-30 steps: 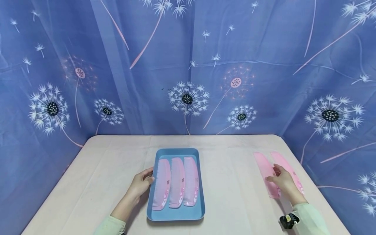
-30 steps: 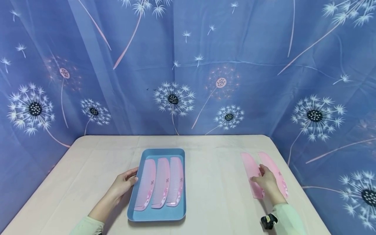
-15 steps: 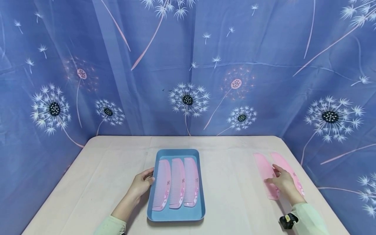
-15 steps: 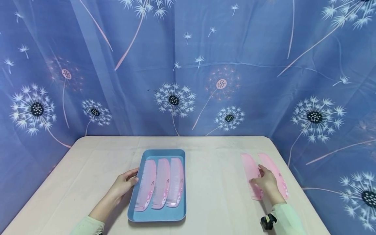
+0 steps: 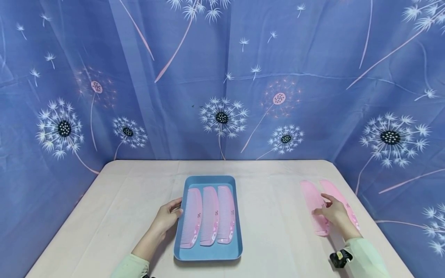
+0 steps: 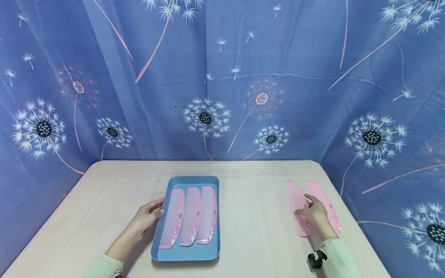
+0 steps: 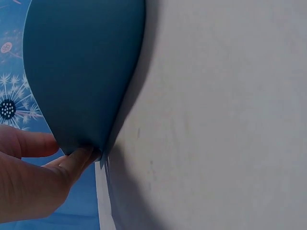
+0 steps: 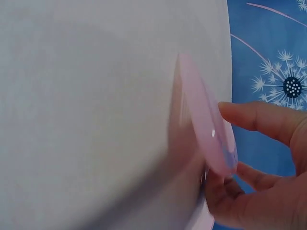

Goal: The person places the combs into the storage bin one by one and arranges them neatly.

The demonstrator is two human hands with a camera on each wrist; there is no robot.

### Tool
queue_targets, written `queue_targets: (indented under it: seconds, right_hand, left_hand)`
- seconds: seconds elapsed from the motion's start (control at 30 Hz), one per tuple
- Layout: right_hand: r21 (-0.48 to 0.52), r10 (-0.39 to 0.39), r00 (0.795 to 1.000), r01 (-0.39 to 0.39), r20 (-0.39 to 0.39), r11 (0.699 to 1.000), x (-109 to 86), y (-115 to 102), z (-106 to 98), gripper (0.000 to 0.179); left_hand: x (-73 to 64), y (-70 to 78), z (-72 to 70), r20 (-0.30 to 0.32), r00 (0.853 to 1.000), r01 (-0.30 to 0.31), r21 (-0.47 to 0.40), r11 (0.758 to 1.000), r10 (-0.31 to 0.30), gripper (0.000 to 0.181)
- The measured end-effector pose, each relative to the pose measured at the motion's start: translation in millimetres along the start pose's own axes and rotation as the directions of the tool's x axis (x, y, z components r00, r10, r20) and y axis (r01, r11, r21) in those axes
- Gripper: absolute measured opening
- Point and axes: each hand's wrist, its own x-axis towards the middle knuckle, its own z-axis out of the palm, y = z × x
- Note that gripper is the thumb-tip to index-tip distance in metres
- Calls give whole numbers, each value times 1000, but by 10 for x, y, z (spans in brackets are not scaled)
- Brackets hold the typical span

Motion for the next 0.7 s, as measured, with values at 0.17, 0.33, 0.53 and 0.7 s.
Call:
queue_targets:
  seconds: [0.17, 0.33, 0.53, 0.7]
  right_hand:
    - [76, 8, 1000, -8, 10, 997, -27, -12, -10, 75]
    - [213, 18, 999, -24, 29, 977, -40, -33, -1, 64]
    - [370, 9, 997, -36, 76, 928, -37, -81, 60, 63]
    - [465, -18, 995, -31, 102, 885, -33, -162, 125, 65]
  left_hand:
    - [3, -3, -3, -4, 1000, -6, 4, 1000, 6, 48]
    - [6, -10, -6, -6, 1000, -5, 9, 1000, 5, 48]
    - [14, -8, -1, -10, 1000, -11, 2, 1000, 11, 48]
    - [17, -6, -1, -11, 1000, -10, -2, 1000, 10, 47]
